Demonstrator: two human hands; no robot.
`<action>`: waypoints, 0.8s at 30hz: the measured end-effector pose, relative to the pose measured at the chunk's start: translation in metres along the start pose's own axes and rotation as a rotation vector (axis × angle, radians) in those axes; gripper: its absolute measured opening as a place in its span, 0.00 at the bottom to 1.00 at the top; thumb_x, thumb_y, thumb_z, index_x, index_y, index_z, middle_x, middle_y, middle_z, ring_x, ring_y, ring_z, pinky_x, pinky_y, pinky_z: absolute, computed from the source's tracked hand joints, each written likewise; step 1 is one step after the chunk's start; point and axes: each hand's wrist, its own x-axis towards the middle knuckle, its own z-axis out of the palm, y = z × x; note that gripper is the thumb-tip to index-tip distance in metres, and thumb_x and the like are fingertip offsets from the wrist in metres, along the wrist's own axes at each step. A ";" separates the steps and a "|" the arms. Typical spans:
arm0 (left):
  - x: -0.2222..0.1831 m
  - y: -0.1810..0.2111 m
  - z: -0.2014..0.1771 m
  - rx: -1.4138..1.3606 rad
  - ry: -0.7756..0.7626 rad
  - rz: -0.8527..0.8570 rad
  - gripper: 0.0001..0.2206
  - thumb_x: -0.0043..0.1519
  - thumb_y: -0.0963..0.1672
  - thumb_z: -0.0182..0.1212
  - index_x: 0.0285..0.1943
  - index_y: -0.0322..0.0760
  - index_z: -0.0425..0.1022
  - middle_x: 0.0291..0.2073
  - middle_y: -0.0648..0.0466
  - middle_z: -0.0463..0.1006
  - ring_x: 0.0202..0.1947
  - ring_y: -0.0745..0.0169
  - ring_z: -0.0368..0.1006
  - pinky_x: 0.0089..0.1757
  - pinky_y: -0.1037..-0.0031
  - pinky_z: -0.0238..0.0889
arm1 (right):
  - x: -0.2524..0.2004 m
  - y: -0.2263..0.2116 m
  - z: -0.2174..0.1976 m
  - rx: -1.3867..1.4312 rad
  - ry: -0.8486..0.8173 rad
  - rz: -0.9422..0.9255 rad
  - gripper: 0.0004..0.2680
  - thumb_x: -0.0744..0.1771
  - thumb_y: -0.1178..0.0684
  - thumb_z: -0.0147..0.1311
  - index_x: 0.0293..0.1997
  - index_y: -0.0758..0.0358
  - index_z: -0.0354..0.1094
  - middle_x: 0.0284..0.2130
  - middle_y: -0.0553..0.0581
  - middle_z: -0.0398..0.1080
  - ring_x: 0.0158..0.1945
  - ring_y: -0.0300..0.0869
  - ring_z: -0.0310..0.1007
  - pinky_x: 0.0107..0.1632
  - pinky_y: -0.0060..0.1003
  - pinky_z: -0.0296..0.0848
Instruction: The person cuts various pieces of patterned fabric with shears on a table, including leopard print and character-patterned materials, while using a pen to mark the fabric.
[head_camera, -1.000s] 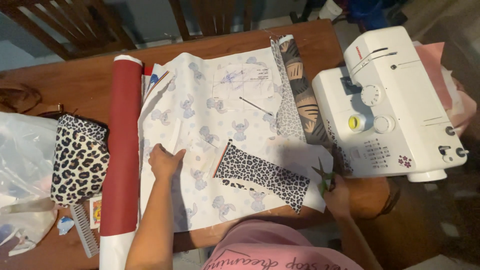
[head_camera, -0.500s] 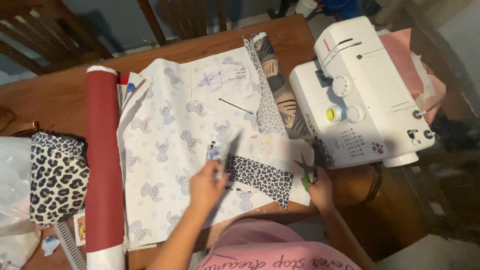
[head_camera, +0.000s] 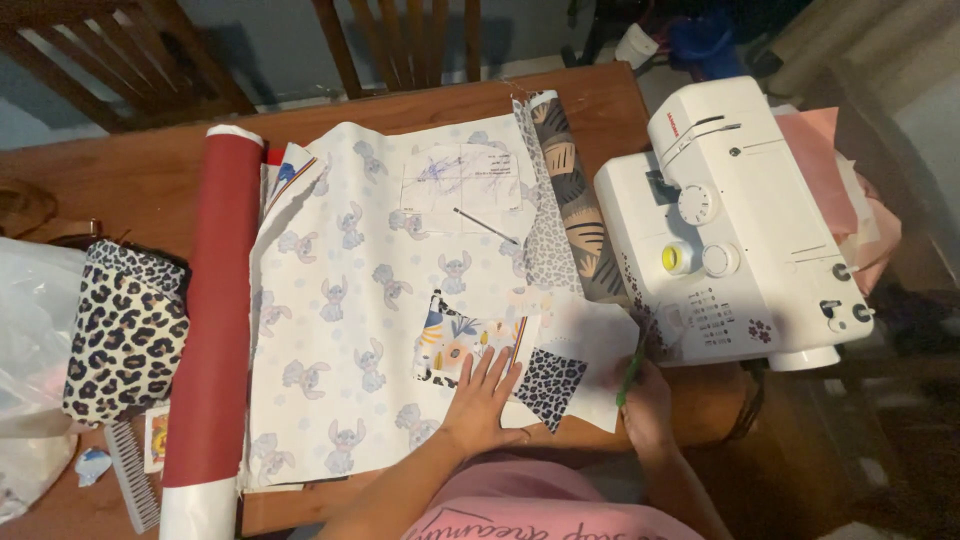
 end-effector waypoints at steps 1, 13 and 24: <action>0.000 0.001 -0.001 -0.016 -0.006 0.005 0.54 0.50 0.66 0.65 0.80 0.38 0.47 0.78 0.40 0.44 0.76 0.34 0.36 0.67 0.39 0.25 | 0.001 0.001 0.000 0.075 -0.018 0.023 0.06 0.60 0.65 0.60 0.35 0.67 0.68 0.25 0.55 0.66 0.28 0.42 0.65 0.31 0.38 0.64; 0.004 -0.004 0.005 -0.049 0.060 0.015 0.39 0.60 0.56 0.63 0.75 0.31 0.57 0.73 0.42 0.60 0.71 0.39 0.54 0.66 0.48 0.44 | -0.017 -0.016 0.011 0.018 0.045 0.034 0.02 0.62 0.62 0.56 0.32 0.65 0.67 0.23 0.53 0.65 0.27 0.39 0.62 0.30 0.36 0.60; 0.016 -0.037 0.040 -0.013 0.262 -0.025 0.39 0.36 0.40 0.61 0.65 0.32 0.66 0.62 0.45 0.71 0.58 0.43 0.68 0.56 0.57 0.64 | 0.006 0.029 0.004 0.097 0.085 -0.074 0.13 0.57 0.68 0.64 0.41 0.62 0.70 0.28 0.52 0.67 0.29 0.39 0.65 0.31 0.31 0.63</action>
